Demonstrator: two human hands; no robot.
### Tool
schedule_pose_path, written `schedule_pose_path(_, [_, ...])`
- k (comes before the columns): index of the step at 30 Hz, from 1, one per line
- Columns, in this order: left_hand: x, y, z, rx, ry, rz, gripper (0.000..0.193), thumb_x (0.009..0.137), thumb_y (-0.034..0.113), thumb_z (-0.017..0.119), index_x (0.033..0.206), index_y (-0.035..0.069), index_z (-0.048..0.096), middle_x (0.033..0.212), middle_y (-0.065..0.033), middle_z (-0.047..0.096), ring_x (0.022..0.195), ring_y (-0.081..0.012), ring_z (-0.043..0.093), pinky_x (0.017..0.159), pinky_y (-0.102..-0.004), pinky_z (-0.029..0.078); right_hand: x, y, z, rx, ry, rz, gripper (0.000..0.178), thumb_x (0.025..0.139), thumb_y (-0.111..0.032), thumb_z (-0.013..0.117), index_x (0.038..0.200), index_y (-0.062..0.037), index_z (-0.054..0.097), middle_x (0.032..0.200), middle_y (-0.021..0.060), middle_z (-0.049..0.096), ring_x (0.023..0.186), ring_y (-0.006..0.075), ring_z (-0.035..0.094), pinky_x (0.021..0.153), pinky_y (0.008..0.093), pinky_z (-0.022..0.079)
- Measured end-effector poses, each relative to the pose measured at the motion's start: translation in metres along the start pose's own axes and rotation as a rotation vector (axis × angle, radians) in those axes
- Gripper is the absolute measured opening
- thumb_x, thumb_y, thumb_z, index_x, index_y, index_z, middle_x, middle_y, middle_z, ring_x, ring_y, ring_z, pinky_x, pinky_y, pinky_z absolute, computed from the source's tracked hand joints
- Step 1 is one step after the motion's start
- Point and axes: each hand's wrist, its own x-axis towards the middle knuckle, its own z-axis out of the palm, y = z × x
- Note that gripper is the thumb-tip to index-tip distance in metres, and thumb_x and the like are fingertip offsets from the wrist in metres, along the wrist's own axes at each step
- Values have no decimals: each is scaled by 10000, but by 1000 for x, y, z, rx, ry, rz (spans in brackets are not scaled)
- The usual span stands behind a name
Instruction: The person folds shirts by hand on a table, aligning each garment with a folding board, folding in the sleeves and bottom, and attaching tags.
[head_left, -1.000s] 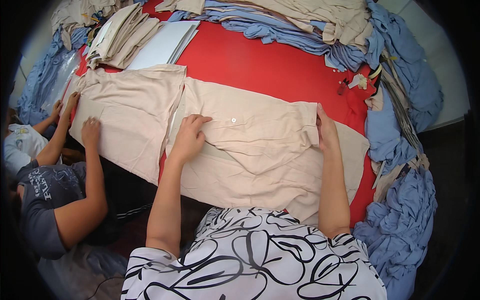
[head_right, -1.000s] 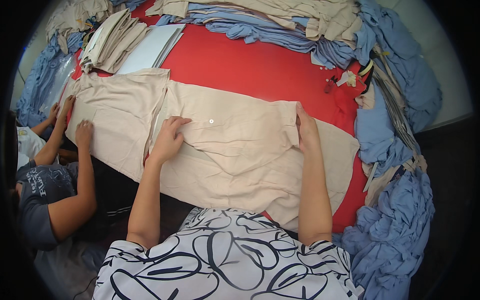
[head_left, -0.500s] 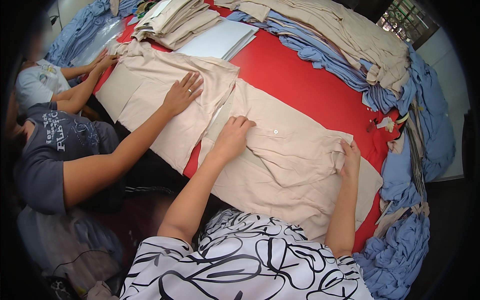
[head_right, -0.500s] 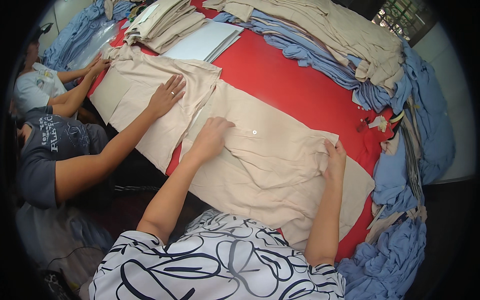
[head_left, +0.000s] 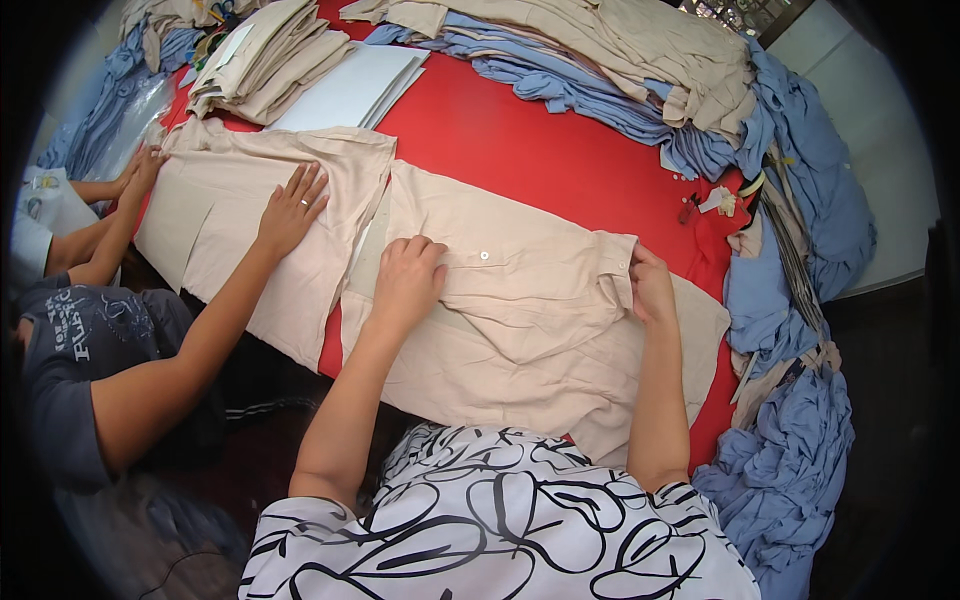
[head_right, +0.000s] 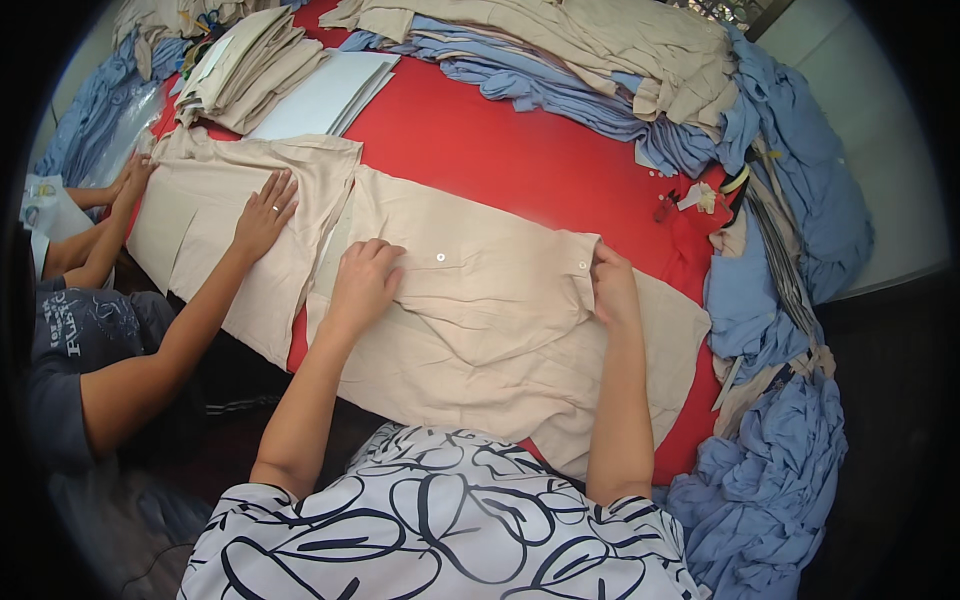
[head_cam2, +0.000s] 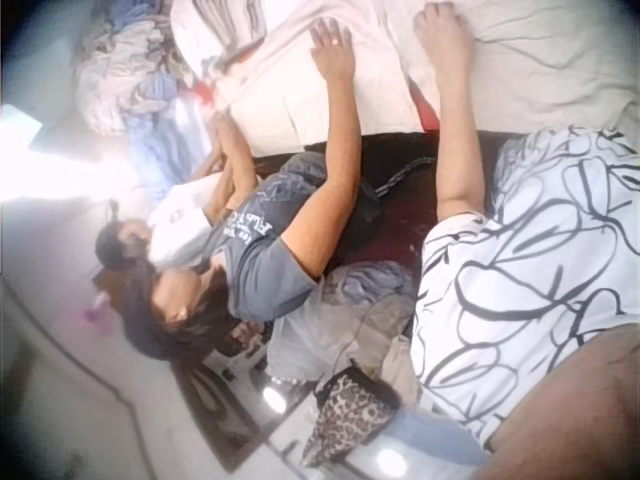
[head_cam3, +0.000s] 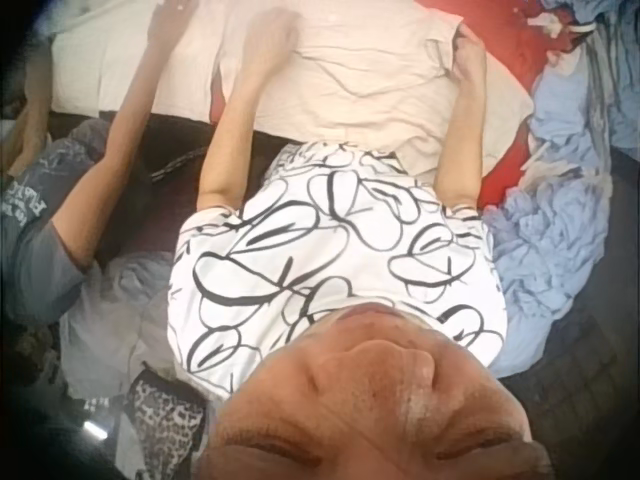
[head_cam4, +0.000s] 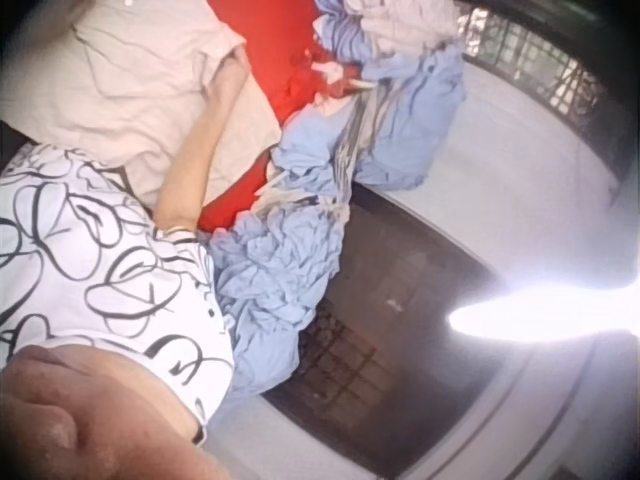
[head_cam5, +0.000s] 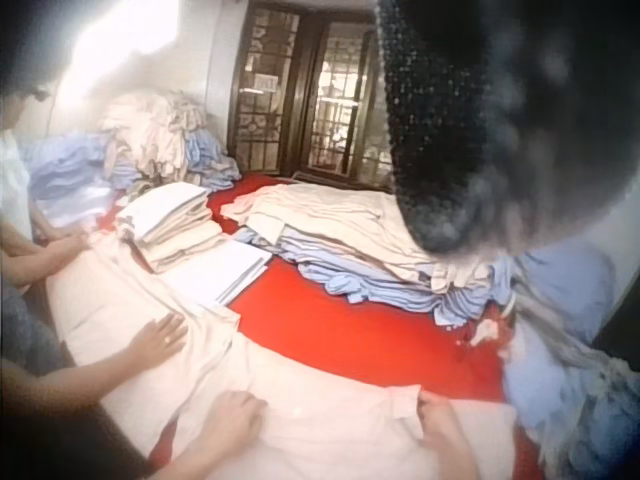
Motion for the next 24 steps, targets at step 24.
schedule_pose_path(24, [11, 24, 29, -176, 68, -4, 254, 749, 129, 743, 988, 101, 661, 1040, -43, 571, 976, -256, 508, 862, -402, 383, 24, 24, 18, -1273, 538, -284, 224, 822, -10, 581, 1039, 32, 619, 978, 190, 633, 924, 357, 623, 801, 408, 483])
